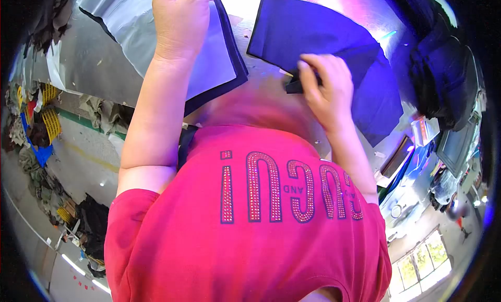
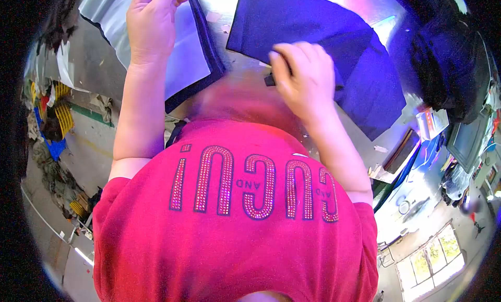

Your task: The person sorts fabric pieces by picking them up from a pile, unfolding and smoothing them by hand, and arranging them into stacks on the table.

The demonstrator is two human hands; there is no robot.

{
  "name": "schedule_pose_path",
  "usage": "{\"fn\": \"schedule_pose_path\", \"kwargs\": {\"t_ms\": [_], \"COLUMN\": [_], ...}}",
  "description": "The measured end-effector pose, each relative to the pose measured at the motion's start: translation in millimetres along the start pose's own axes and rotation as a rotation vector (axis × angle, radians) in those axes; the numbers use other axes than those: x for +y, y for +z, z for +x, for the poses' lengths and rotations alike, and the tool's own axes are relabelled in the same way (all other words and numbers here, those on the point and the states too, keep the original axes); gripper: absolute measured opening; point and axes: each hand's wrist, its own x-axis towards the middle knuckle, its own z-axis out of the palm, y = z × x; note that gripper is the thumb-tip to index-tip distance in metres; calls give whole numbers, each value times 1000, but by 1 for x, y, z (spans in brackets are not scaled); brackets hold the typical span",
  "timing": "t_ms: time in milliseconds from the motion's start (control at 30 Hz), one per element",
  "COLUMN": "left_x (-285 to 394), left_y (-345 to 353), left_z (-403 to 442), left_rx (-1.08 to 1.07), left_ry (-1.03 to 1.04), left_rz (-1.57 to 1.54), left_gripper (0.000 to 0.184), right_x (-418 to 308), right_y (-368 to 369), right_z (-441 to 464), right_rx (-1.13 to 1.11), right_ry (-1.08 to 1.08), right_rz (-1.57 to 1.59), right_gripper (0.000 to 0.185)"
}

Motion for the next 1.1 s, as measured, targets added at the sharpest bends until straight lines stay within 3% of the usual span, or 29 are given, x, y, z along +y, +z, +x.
{"fn": "schedule_pose_path", "kwargs": {"t_ms": [200,333,467,567,667,700,800,833,933,967,1000,1067,1100], "left_x": [0,2,1,-2,1,2,5,5,-1,-1,-2,-3,-3], "left_y": [-6,-16,-17,-16,-14,-13,-11,-9,-9,-7,-4,2,7], "left_z": [-5,-5,-4,-3,-4,-5,-4,-3,1,1,-1,-7,-11], "left_rx": [28,27,18,-31,-29,-27,-29,-31,-63,-76,-82,-281,-381], "left_ry": [29,-64,13,-68,-90,-102,-79,-68,45,103,102,495,696], "left_rz": [18,-21,1,-211,-205,-201,-183,-177,61,178,179,698,951], "left_gripper": [8,9,10,11,11,11,11,11,10,10,10,18,21], "right_x": [-8,-5,3,11,17,19,25,36,75,76,75,76,79], "right_y": [53,66,68,66,59,56,43,41,39,36,30,20,19], "right_z": [41,43,40,39,32,30,26,23,15,15,16,17,16], "right_rx": [26,32,55,73,89,90,240,245,361,368,328,235,245], "right_ry": [50,51,40,39,223,225,461,464,648,650,611,508,509], "right_rz": [-193,-245,-233,-188,308,310,951,953,1526,1526,1721,2104,2099], "right_gripper": [17,18,17,15,9,9,7,7,20,20,26,38,38]}}
